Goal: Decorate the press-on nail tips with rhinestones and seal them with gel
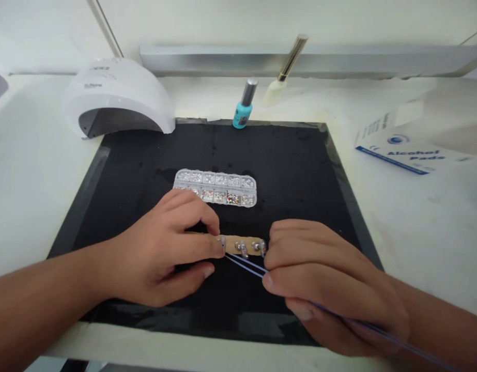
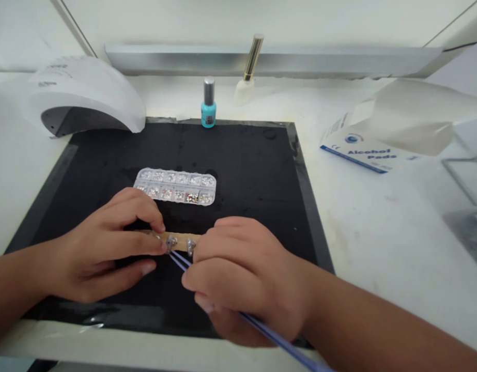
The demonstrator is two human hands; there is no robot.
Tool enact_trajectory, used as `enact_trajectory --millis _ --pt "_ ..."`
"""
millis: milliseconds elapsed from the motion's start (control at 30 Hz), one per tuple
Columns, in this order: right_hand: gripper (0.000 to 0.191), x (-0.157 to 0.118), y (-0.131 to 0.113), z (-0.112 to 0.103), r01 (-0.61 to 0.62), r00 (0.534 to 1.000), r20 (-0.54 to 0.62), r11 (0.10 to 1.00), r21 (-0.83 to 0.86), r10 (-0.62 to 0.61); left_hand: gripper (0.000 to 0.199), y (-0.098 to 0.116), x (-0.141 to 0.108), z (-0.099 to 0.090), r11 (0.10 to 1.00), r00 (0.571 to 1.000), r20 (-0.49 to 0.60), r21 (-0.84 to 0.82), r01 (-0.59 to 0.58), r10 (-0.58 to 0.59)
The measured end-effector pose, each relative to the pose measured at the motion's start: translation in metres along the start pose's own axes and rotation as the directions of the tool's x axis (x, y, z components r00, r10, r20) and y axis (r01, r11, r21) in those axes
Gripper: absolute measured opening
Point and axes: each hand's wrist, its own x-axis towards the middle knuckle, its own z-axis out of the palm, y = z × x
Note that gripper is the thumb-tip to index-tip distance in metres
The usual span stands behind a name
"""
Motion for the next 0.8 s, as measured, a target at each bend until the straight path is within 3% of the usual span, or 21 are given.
enact_trajectory --millis 567,800 --pt "0.011 0.0013 0.001 -0.002 -0.011 1.0 -0.01 1.0 0.007 0.011 0.012 0.0014 0.0033 0.0007 0.992 0.998 0.0 0.105 -0.064 0.064" --pt "0.008 0.0006 0.0028 -0.0064 -0.054 0.996 -0.068 0.997 0.058 0.058 0.01 0.0018 0.0031 0.0018 0.991 0.998 0.007 0.117 -0.064 0.064"
